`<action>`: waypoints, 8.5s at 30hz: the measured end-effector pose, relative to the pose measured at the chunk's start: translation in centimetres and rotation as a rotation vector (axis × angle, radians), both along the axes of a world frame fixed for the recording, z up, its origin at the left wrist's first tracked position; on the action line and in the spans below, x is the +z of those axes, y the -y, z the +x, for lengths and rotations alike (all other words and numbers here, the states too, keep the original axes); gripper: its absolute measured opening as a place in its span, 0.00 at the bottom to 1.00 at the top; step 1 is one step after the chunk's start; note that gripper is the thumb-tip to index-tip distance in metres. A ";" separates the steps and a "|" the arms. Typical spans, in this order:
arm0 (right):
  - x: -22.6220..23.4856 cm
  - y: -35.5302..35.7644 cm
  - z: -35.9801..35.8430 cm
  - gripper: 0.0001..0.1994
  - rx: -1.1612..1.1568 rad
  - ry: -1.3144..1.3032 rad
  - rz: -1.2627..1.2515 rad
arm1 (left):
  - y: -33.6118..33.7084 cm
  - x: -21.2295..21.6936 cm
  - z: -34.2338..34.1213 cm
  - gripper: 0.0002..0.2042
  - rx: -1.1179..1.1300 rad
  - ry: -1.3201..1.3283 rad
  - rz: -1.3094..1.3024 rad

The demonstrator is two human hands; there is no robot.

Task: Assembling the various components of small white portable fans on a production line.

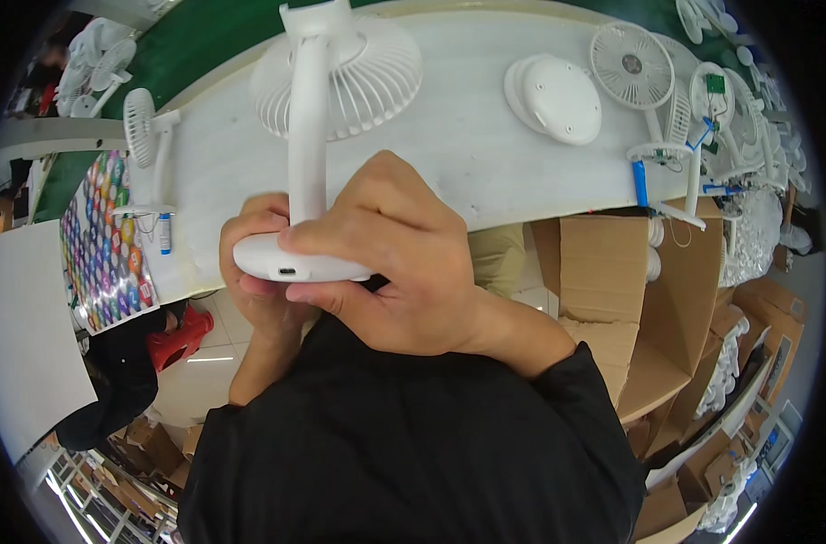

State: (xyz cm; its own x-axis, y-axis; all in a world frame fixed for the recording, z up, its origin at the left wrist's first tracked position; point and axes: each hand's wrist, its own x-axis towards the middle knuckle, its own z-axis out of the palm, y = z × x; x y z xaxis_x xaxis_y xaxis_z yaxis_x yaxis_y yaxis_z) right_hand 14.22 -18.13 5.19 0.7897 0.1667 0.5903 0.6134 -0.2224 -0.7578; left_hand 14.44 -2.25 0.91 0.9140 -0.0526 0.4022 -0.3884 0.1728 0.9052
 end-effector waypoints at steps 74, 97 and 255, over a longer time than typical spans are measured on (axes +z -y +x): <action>-0.3 -3.5 -1.7 0.52 0.663 -0.639 0.412 | 0.5 8.9 -0.4 0.23 0.150 -0.128 -0.229; 0.0 -5.3 -2.2 0.44 0.744 -0.448 0.457 | -1.3 7.8 -0.4 0.26 0.048 0.002 -0.279; 1.8 -0.9 1.1 0.11 0.090 -0.311 -0.109 | -7.1 6.3 0.9 0.06 0.251 -0.082 0.211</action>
